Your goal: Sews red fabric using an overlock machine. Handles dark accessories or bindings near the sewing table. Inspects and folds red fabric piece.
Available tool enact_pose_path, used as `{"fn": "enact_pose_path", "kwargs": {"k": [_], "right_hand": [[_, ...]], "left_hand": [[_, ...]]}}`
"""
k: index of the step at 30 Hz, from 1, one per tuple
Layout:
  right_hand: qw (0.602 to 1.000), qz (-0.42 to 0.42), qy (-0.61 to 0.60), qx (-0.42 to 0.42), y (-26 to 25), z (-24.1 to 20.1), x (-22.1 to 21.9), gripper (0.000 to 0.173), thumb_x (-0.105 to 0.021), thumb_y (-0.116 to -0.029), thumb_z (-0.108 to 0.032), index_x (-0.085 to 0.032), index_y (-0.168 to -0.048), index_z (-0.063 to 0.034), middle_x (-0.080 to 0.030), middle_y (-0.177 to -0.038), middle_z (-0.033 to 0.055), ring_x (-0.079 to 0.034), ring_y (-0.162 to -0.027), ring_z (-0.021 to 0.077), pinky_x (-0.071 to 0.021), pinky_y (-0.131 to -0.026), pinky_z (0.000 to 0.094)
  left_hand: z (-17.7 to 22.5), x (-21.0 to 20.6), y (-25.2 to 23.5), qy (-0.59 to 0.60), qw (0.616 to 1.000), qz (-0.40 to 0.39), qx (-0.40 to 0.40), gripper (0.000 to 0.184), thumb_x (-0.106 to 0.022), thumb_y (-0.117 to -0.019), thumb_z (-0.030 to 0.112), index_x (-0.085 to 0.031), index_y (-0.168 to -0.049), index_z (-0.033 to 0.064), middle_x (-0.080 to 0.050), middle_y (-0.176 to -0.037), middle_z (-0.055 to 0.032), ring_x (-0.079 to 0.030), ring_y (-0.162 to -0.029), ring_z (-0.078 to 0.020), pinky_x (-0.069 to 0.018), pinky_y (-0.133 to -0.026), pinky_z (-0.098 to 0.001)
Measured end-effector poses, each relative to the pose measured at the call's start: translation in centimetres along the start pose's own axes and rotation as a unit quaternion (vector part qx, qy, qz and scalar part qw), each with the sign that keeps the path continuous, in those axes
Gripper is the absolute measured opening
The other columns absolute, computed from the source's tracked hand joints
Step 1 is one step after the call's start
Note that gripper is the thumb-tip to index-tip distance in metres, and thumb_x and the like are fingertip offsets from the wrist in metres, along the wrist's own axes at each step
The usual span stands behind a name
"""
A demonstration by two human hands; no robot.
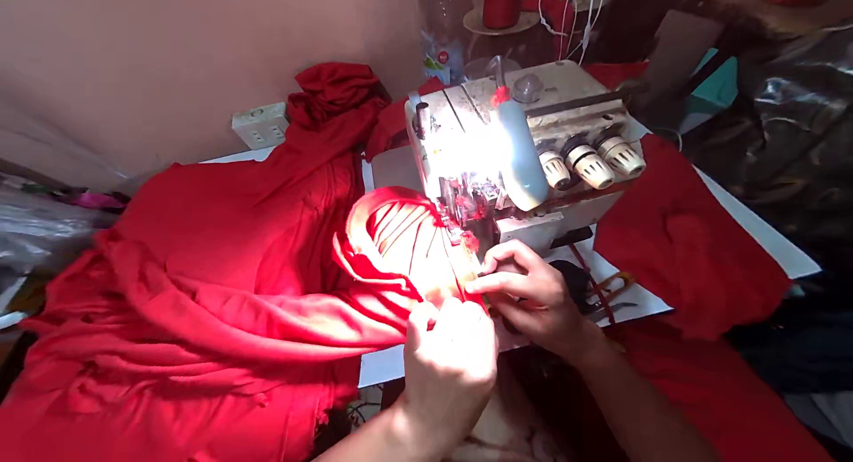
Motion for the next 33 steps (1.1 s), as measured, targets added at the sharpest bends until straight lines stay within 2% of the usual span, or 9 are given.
{"fn": "enact_pose_path", "kwargs": {"k": [8, 12, 14, 16, 20, 23, 26, 29, 33], "right_hand": [[0.997, -0.013, 0.079, -0.019, -1.5, -0.1, -0.3, 0.017, -0.064, -0.0939, -0.015, -0.078, -0.095, -0.0047, -0.065, -0.097, 0.0133, -0.060, -0.085, 0.0059, -0.0480, -0.073, 0.0134], [0.994, -0.025, 0.100, -0.039, -1.9, -0.3, -0.3, 0.021, -0.060, -0.0933, -0.015, -0.077, -0.096, -0.0041, -0.064, -0.099, 0.0127, -0.054, -0.071, 0.0048, -0.0449, -0.062, 0.0161], [0.993, -0.021, 0.109, -0.037, -2.0, -0.4, -0.2, 0.021, -0.060, -0.0932, -0.014, -0.077, -0.096, -0.0029, -0.064, -0.099, 0.0137, -0.052, -0.068, 0.0047, -0.0437, -0.060, 0.0162], [0.988, 0.001, 0.150, -0.033, -2.0, -0.9, -0.4, 0.022, -0.059, -0.0956, -0.017, -0.076, -0.098, -0.0033, -0.065, -0.099, 0.0144, -0.054, -0.066, 0.0091, -0.0462, -0.058, 0.0208], [0.948, -0.017, 0.310, -0.070, -2.1, -5.0, -2.6, 0.023, -0.061, -0.0936, -0.020, -0.074, -0.087, -0.0011, -0.067, -0.078, 0.0142, -0.066, -0.057, 0.0269, -0.0520, -0.046, 0.0417], [0.946, -0.173, 0.228, -0.151, -2.6, -7.4, -6.8, 0.023, -0.066, -0.0950, -0.018, -0.073, -0.096, 0.0039, -0.072, -0.090, 0.0213, -0.074, -0.081, 0.0382, -0.0590, -0.066, 0.0544], [0.946, -0.289, 0.067, -0.130, -2.7, -6.2, -10.4, 0.037, -0.058, -0.1021, -0.024, -0.066, -0.123, 0.0053, -0.069, -0.114, 0.0252, -0.068, -0.108, 0.0407, -0.0534, -0.091, 0.0576], [0.998, -0.045, 0.048, -0.025, -2.3, -5.1, -8.9, 0.023, -0.063, -0.0938, -0.022, -0.074, -0.084, -0.0037, -0.070, -0.074, 0.0088, -0.068, -0.066, 0.0195, -0.0555, -0.061, 0.0388], [0.989, 0.136, 0.063, -0.005, -5.6, -5.2, -5.1, 0.018, -0.068, -0.0880, -0.017, -0.078, -0.094, -0.0035, -0.073, -0.086, 0.0088, -0.063, -0.069, 0.0081, -0.0521, -0.065, 0.0219]], "left_hand": [[-8.5, 1.5, -4.1, 0.064, 0.977, -0.201, 0.000, 0.038, -0.056, -0.0912, 0.040, -0.074, -0.083, 0.0075, -0.069, -0.076, -0.0117, -0.068, -0.075, -0.0322, -0.0487, -0.071, -0.0547], [-16.5, 0.6, -4.7, 0.073, 0.912, -0.392, 0.093, 0.034, -0.066, -0.0953, 0.032, -0.072, -0.085, 0.0000, -0.069, -0.087, -0.0163, -0.066, -0.096, -0.0346, -0.0365, -0.100, -0.0599], [-19.7, 1.4, -3.9, 0.160, 0.913, -0.358, 0.114, 0.027, -0.071, -0.0934, 0.025, -0.075, -0.090, -0.0019, -0.070, -0.095, -0.0175, -0.064, -0.103, -0.0336, -0.0369, -0.101, -0.0584], [-21.2, 3.8, -3.5, 0.278, 0.928, -0.236, 0.078, 0.021, -0.070, -0.0875, 0.029, -0.072, -0.079, 0.0102, -0.068, -0.090, 0.0002, -0.064, -0.097, -0.0113, -0.0500, -0.091, -0.0338], [-19.7, 8.7, -5.0, 0.582, 0.794, -0.173, -0.030, 0.022, -0.065, -0.0965, 0.041, -0.068, -0.082, 0.0239, -0.068, -0.086, 0.0141, -0.065, -0.099, -0.0015, -0.0465, -0.106, -0.0299], [-18.2, 9.9, -5.9, 0.597, 0.776, -0.194, -0.062, 0.017, -0.065, -0.0964, 0.035, -0.069, -0.088, 0.0211, -0.068, -0.088, 0.0138, -0.065, -0.095, 0.0006, -0.0516, -0.090, -0.0214], [-18.6, 11.2, -6.7, 0.489, 0.850, -0.195, -0.013, 0.013, -0.067, -0.0926, 0.038, -0.072, -0.085, 0.0281, -0.065, -0.085, 0.0193, -0.061, -0.088, 0.0076, -0.0502, -0.077, -0.0106], [-19.5, 11.8, -7.1, 0.371, 0.910, -0.185, 0.007, 0.015, -0.066, -0.0890, 0.036, -0.070, -0.080, 0.0249, -0.063, -0.083, 0.0175, -0.060, -0.082, 0.0073, -0.0503, -0.072, -0.0107], [-19.0, 12.0, -7.2, 0.337, 0.923, -0.187, -0.005, 0.016, -0.064, -0.0898, 0.034, -0.069, -0.081, 0.0217, -0.062, -0.084, 0.0166, -0.060, -0.084, 0.0088, -0.0495, -0.073, -0.0091]]}}
Point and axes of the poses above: each hand's wrist, its own y-axis away from the middle knuckle, its own x-axis out of the back of the hand, z = x × y, the point moved 3 cm from there along -y, towards the middle knuckle
